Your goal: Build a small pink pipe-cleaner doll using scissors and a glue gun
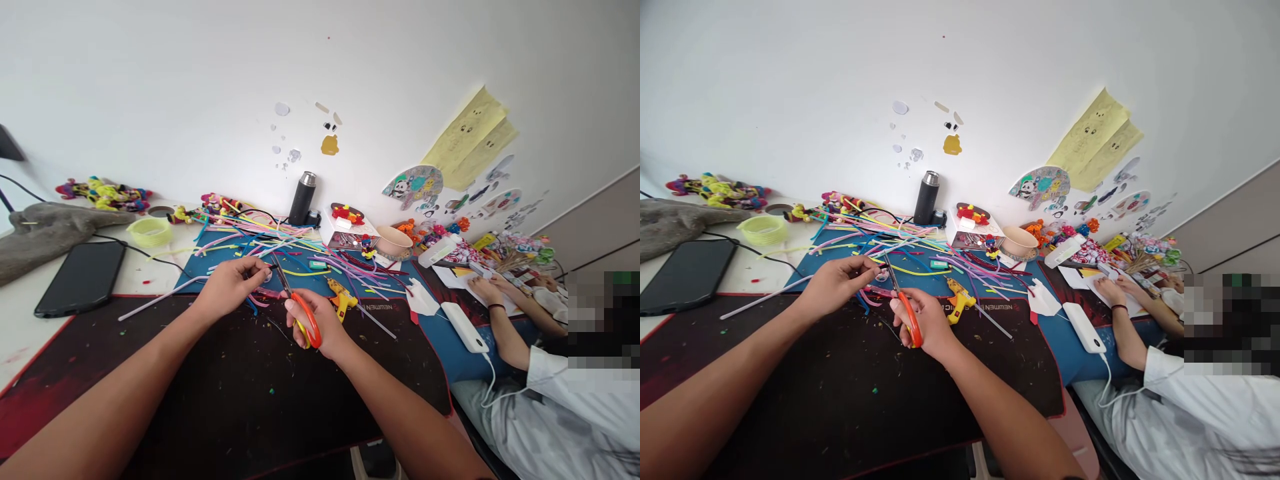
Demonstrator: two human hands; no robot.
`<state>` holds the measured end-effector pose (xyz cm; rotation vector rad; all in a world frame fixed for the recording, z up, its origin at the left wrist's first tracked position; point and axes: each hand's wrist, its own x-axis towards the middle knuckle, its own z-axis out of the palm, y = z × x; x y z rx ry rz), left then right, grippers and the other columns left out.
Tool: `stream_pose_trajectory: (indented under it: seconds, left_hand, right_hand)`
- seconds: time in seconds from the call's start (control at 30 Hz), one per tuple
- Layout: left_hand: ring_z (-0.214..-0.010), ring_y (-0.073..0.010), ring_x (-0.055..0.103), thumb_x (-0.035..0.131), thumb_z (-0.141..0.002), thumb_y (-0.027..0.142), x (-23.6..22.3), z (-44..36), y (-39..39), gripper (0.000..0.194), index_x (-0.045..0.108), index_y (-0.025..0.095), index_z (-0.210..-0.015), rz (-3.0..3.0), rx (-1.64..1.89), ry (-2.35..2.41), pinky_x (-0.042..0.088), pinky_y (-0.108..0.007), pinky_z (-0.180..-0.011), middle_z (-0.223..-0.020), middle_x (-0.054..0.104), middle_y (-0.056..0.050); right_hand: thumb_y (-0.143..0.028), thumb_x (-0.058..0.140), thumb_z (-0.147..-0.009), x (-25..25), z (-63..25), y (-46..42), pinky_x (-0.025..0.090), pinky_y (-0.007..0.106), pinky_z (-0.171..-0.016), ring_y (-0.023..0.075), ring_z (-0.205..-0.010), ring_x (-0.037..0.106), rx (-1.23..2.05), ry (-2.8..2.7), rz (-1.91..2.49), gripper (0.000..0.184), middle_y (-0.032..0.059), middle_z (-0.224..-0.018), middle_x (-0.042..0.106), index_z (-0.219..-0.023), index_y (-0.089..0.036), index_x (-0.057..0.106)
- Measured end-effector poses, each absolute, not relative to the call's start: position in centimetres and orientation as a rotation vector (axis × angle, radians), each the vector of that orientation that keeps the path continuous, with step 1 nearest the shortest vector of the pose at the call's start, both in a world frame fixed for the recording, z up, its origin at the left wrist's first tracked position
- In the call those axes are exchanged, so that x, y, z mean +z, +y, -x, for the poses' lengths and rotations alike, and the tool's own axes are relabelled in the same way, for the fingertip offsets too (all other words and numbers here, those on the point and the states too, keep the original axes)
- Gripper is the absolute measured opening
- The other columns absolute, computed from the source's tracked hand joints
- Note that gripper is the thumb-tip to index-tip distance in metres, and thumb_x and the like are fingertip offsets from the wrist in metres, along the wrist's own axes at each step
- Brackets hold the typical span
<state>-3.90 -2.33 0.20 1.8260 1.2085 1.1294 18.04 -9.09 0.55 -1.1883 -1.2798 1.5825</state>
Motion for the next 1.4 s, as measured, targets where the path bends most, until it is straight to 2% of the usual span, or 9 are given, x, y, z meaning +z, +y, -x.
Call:
stream_pose_trajectory:
  seconds: [0.83,1.13,1.4]
  left_hand:
    - [-0.067,-0.0192,0.06,0.065,-0.09,0.06,0.1,3.8,-2.2,0.039,0.075,0.022,-0.083,-1.846,1.1,1.23,0.045,-0.027,-0.064,-0.077,0.076,-0.001]
    - [-0.066,-0.0193,0.06,0.065,-0.091,0.059,-0.2,3.9,-2.1,0.038,0.075,0.023,-0.084,-1.865,1.077,1.234,0.044,-0.027,-0.064,-0.076,0.075,0.0]
    - [-0.065,-0.0185,0.06,0.065,-0.092,0.057,-0.2,3.9,-2.1,0.036,0.074,0.024,-0.083,-1.897,1.072,1.236,0.044,-0.027,-0.064,-0.074,0.074,0.001]
  right_hand:
    - [-0.068,0.086,-0.079,0.3,-17.9,-9.2,0.036,0.022,-0.034,0.0088,-0.034,0.05,1.582,-1.251,1.218,0.073,-0.0064,-0.066,0.063,-0.128,-0.017,0.068]
    - [-0.054,0.091,-0.079,0.0,-17.8,-9.2,0.032,0.02,-0.031,0.0073,-0.031,0.047,1.586,-1.218,1.219,0.062,-0.0085,-0.063,0.061,-0.123,-0.018,0.068]
    - [-0.053,0.09,-0.08,-0.7,-17.6,-9.2,0.031,0.021,-0.031,0.006,-0.03,0.044,1.589,-1.187,1.242,0.058,-0.0106,-0.065,0.057,-0.12,-0.019,0.066]
